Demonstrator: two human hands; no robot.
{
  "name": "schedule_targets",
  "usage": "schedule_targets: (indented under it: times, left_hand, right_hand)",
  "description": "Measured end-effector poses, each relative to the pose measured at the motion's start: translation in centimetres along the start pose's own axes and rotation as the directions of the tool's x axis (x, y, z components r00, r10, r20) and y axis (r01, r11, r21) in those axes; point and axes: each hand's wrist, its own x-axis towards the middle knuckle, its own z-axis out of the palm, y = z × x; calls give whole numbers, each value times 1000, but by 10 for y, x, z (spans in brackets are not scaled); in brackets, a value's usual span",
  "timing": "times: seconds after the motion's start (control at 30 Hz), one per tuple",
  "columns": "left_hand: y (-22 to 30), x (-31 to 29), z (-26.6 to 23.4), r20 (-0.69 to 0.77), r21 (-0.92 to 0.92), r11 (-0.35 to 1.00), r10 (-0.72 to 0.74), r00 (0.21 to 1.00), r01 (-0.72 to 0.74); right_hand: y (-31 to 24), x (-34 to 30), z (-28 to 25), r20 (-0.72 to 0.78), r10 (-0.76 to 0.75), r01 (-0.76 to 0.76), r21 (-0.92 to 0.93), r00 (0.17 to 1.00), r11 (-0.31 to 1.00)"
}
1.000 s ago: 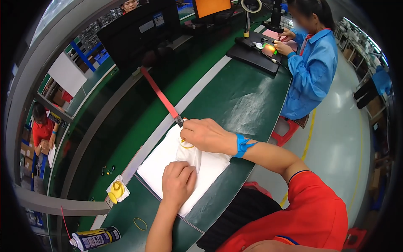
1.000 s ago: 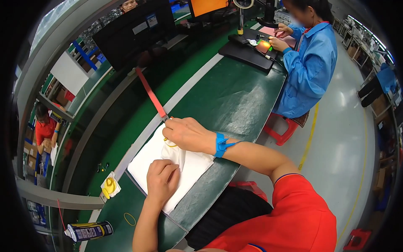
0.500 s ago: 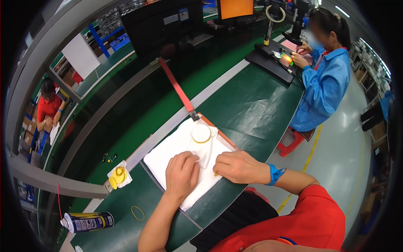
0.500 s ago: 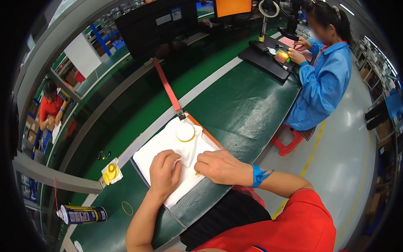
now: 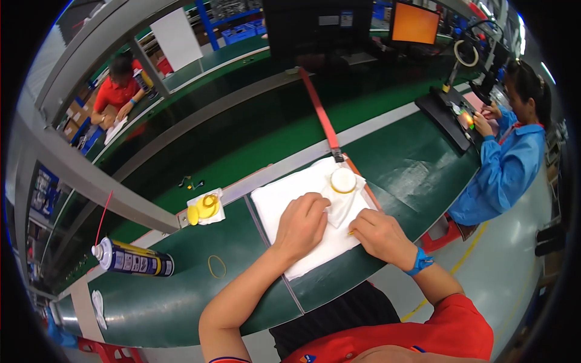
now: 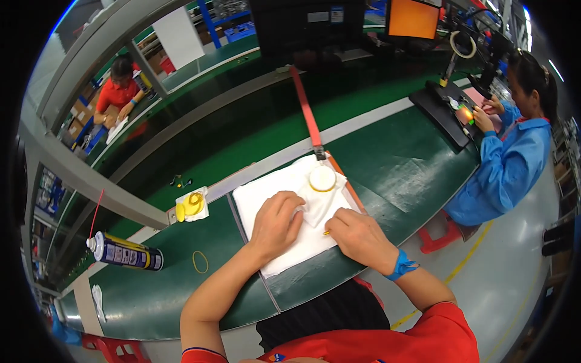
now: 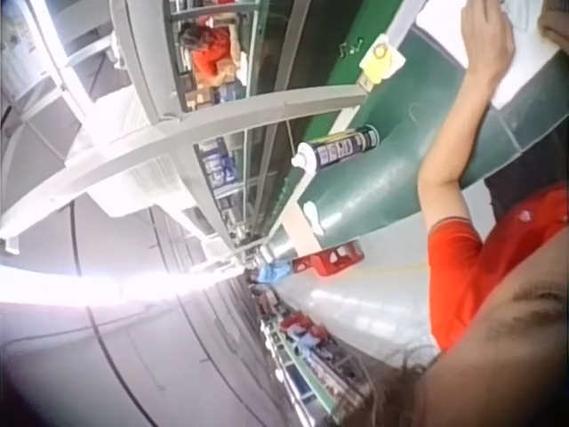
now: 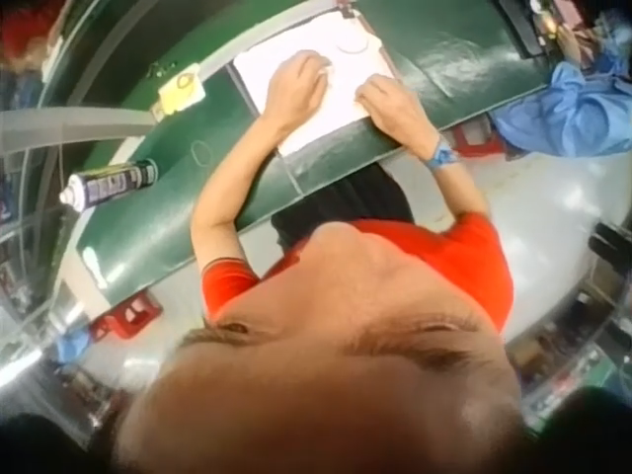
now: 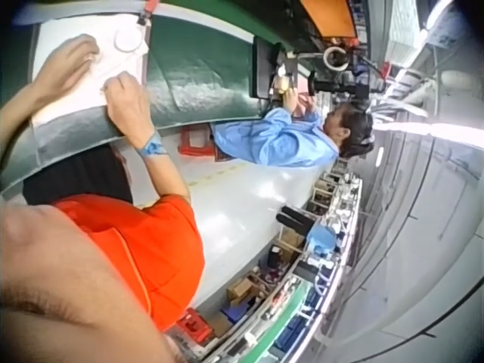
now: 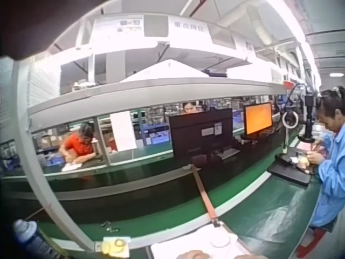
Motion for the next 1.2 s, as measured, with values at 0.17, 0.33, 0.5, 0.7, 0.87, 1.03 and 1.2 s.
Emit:
schedule_targets:
  times: [0.17,0.33,0.5,0.7,0.87,1.03,1.2]
  left_hand:
    - [-1,-3,3,-23,4,1000,-27,999,27]
    - [-7,-9,5,24,-19,1000,10,1000,-10]
    - [-15,-12,14,37,8,1000,25,999,-26]
    - [-15,-12,18,-48,-19,993,116,992,-117]
    - [-9,-14,21,-92,-241,969,-79,993,55]
    - [-11,-7,41,-212,30,990,140,967,-137]
    - [-10,-6,44,-309,101,988,140,941,-113]
  right_hand:
    - [4,-1,-17,99,-17,17,-7,995,1000]
    - [1,25,-29,279,7,-38,107,960,994]
    - [-14,107,4,207,30,-129,486,978,864]
    - [-5,216,83,35,87,-86,713,996,696]
    - [-55,197,95,71,-234,173,473,970,864]
    - [-107,126,90,199,-751,548,571,630,611]
    - [-102,110,94,75,-739,658,404,669,636]
